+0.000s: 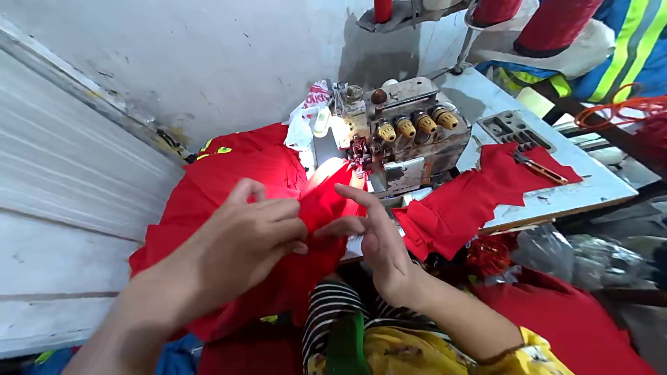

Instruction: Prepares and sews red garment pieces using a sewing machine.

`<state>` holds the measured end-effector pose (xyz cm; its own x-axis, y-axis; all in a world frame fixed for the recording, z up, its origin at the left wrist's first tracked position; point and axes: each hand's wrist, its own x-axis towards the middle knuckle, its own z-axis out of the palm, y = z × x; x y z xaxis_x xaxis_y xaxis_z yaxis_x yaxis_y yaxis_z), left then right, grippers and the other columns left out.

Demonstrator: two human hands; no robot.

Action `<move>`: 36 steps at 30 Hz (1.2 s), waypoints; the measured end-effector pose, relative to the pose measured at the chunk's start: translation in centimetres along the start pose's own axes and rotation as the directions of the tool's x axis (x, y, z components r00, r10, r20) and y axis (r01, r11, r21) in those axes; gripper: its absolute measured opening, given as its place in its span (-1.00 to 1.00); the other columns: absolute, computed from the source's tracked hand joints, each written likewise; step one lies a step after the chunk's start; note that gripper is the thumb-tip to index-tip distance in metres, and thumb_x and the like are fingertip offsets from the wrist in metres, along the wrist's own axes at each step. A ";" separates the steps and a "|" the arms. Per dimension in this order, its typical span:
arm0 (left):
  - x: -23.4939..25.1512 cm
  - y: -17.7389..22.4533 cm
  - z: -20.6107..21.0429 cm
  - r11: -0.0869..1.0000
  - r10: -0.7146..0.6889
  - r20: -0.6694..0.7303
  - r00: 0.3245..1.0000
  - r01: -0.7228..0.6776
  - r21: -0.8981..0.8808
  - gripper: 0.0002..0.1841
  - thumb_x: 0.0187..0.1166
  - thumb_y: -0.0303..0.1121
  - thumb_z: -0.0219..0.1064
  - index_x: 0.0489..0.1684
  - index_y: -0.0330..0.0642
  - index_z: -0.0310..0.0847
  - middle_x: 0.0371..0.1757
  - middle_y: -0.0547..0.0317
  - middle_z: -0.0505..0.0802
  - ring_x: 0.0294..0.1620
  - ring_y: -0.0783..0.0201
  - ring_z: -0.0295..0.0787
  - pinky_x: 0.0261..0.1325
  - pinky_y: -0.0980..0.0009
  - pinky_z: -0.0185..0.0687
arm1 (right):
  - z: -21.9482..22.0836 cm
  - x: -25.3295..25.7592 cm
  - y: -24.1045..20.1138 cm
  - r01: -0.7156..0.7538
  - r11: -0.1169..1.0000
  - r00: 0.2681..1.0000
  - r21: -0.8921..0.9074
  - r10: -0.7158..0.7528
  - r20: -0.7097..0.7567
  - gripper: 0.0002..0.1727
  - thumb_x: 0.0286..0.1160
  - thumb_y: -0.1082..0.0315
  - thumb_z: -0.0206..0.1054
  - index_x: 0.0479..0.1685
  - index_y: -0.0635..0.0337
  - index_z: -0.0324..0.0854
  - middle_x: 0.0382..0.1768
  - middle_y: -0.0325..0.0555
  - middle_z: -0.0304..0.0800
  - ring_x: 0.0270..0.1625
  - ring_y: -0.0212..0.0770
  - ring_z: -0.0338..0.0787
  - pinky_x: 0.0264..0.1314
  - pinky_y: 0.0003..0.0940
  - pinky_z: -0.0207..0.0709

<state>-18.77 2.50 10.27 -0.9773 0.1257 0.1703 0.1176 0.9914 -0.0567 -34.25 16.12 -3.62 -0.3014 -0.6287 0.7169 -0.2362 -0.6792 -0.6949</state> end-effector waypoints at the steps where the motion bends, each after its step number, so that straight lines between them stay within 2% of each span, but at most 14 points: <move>1: -0.3 -1.1 -0.6 0.997 -0.035 0.003 0.999 0.035 -0.062 -0.68 0.73 -0.08 0.11 -0.40 0.11 0.70 -0.43 0.48 0.65 -0.30 0.56 0.58 0.22 0.27 0.28 | -0.5 -0.2 0.8 0.057 0.990 0.996 -0.132 -0.065 -0.053 -0.29 0.91 -0.06 -0.21 0.40 0.52 0.44 0.01 0.01 0.89 0.18 -0.36 0.84 0.33 -0.37 0.66; 3: -1.2 -3.3 -1.6 0.974 -0.123 0.004 0.992 0.121 -0.189 -0.70 0.75 0.00 0.11 -0.29 0.15 0.66 -0.27 0.58 0.72 -0.10 0.66 0.58 0.32 0.36 0.24 | -1.7 -1.0 2.2 0.068 0.921 0.996 -0.384 -0.086 -0.028 -0.53 0.80 0.14 0.00 -0.14 0.32 0.75 -0.09 0.03 0.88 0.05 -0.20 0.85 0.12 -0.29 0.69; 5: -1.8 -4.8 -1.9 0.945 -0.183 -0.008 0.983 0.174 -0.276 -0.69 0.75 0.08 0.10 -0.26 0.19 0.63 -0.19 0.67 0.73 0.02 0.72 0.56 0.29 0.49 0.30 | -2.6 -1.6 2.8 -0.051 0.834 0.958 -0.549 0.195 0.208 -0.62 0.62 0.20 0.15 -0.43 0.26 0.74 -0.30 0.06 0.81 -0.21 -0.02 0.85 -0.23 -0.08 0.66; 7: -1.4 -4.8 -1.6 0.903 -0.189 -0.036 0.981 0.159 -0.399 -0.69 0.75 0.10 0.11 -0.26 0.18 0.60 -0.17 0.68 0.72 0.08 0.73 0.58 0.30 0.59 0.38 | -2.0 0.1 2.5 -0.194 0.709 0.591 -0.678 0.635 0.496 -0.61 0.71 0.25 0.19 -0.10 0.50 0.72 -0.01 0.41 0.78 0.03 0.37 0.82 0.00 0.30 0.59; 9: -0.6 -3.9 -0.9 0.832 -0.128 -0.081 0.988 0.062 -0.551 -0.67 0.77 0.09 0.10 -0.23 0.12 0.60 -0.14 0.63 0.74 0.13 0.74 0.59 0.34 0.64 0.40 | 0.9 2.8 3.1 -0.230 0.617 0.233 -0.752 0.785 0.573 -0.53 0.76 0.26 0.21 0.36 0.55 0.53 0.46 0.52 0.50 0.40 0.49 0.61 0.32 0.38 0.46; 10: -0.2 -3.3 -0.5 0.781 -0.089 -0.109 0.990 0.002 -0.624 -0.66 0.78 0.07 0.11 -0.23 0.07 0.60 -0.13 0.60 0.75 0.13 0.74 0.59 0.36 0.64 0.37 | 2.4 3.4 3.6 -0.271 0.625 0.243 -0.732 0.780 0.576 -0.51 0.70 0.28 0.27 0.42 0.54 0.51 0.52 0.49 0.45 0.49 0.47 0.53 0.42 0.39 0.42; 13: 0.0 -2.2 -0.1 0.695 -0.015 -0.144 0.989 -0.093 -0.713 -0.66 0.81 -0.01 0.11 -0.25 -0.02 0.57 -0.11 0.48 0.73 0.12 0.70 0.58 0.43 0.60 0.27 | 6.0 3.4 5.0 -0.310 0.762 0.662 -0.569 0.602 0.446 -0.65 0.51 0.48 0.36 0.17 0.59 0.68 0.21 0.46 0.76 0.35 0.38 0.72 0.44 0.24 0.48; 16: -2.0 -3.5 -0.7 0.766 -0.093 -0.102 0.990 0.006 -0.643 -0.63 0.80 0.08 0.06 -0.27 0.05 0.56 -0.09 0.54 0.72 0.19 0.72 0.57 0.46 0.62 0.30 | 6.5 3.0 8.0 -0.341 0.807 0.689 -0.482 0.564 0.456 -0.64 0.54 0.45 0.35 0.20 0.57 0.68 0.21 0.45 0.76 0.37 0.37 0.70 0.46 0.29 0.45; 18: -3.9 -5.2 -0.8 0.799 -0.147 -0.075 0.986 0.073 -0.597 -0.65 0.79 0.10 0.06 -0.21 0.10 0.56 -0.04 0.55 0.71 0.24 0.68 0.55 0.39 0.63 0.35 | 4.7 1.5 8.8 -0.281 0.845 0.776 -0.454 0.479 0.411 -0.70 0.53 0.31 0.35 -0.06 0.46 0.76 -0.08 0.33 0.85 0.07 0.32 0.85 0.12 0.35 0.61; 20: -5.1 -6.5 -0.4 0.793 -0.182 -0.066 0.981 0.107 -0.599 -0.66 0.79 0.10 0.07 -0.17 0.10 0.57 0.00 0.55 0.72 0.26 0.67 0.56 0.38 0.62 0.39 | 2.5 -0.1 8.1 -0.068 0.895 0.975 -0.440 0.154 0.161 -0.76 0.49 0.26 0.35 -0.35 0.28 0.78 -0.42 0.03 0.81 -0.41 -0.05 0.84 -0.41 -0.07 0.68; 23: -5.4 -6.9 0.3 0.779 -0.206 -0.068 0.976 0.122 -0.616 -0.67 0.79 0.12 0.06 -0.12 0.16 0.58 0.00 0.62 0.73 0.29 0.70 0.56 0.40 0.65 0.40 | 0.0 1.6 6.7 0.132 0.923 0.987 -0.362 -0.157 -0.040 -0.79 0.58 0.31 0.33 -0.17 0.28 0.79 -0.24 0.00 0.82 -0.44 -0.43 0.66 -0.43 -0.64 0.51; 28: -5.2 -7.2 0.3 0.781 -0.222 -0.088 0.971 0.123 -0.612 -0.68 0.77 0.12 0.10 -0.22 0.18 0.59 -0.08 0.63 0.74 0.30 0.63 0.58 0.43 0.58 0.44 | -1.7 3.9 7.1 0.064 0.843 0.998 -0.534 -0.043 0.051 -0.69 0.52 0.23 0.26 -0.12 0.23 0.86 -0.27 -0.05 0.90 -0.53 -0.27 0.72 -0.56 -0.31 0.52; 31: -5.5 -7.5 0.0 0.817 -0.264 -0.088 0.961 0.174 -0.549 -0.69 0.76 0.12 0.10 -0.28 0.23 0.60 -0.13 0.71 0.73 0.31 0.65 0.56 0.47 0.58 0.37 | -2.5 4.0 7.0 -0.049 0.760 0.991 -0.648 0.120 0.066 -0.61 0.48 0.06 0.29 -0.34 0.21 0.84 -0.45 -0.04 0.82 -0.55 -0.11 0.73 -0.56 -0.10 0.49; 36: -6.0 -8.9 0.1 0.840 -0.283 -0.104 0.953 0.194 -0.507 -0.67 0.73 0.11 0.14 -0.39 0.24 0.59 -0.22 0.73 0.75 0.25 0.64 0.57 0.52 0.53 0.28 | -2.1 5.0 6.1 -0.113 0.907 0.951 -0.405 0.217 0.221 -0.65 0.53 0.08 0.37 -0.36 0.18 0.86 -0.43 -0.15 0.77 -0.46 -0.38 0.61 -0.35 -0.42 0.47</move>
<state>-14.00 -7.06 9.65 -0.9468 -0.1570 0.2810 -0.0014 0.8749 0.4843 -39.12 9.63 -4.38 -0.1332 -0.8289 0.5433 -0.5545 -0.3920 -0.7341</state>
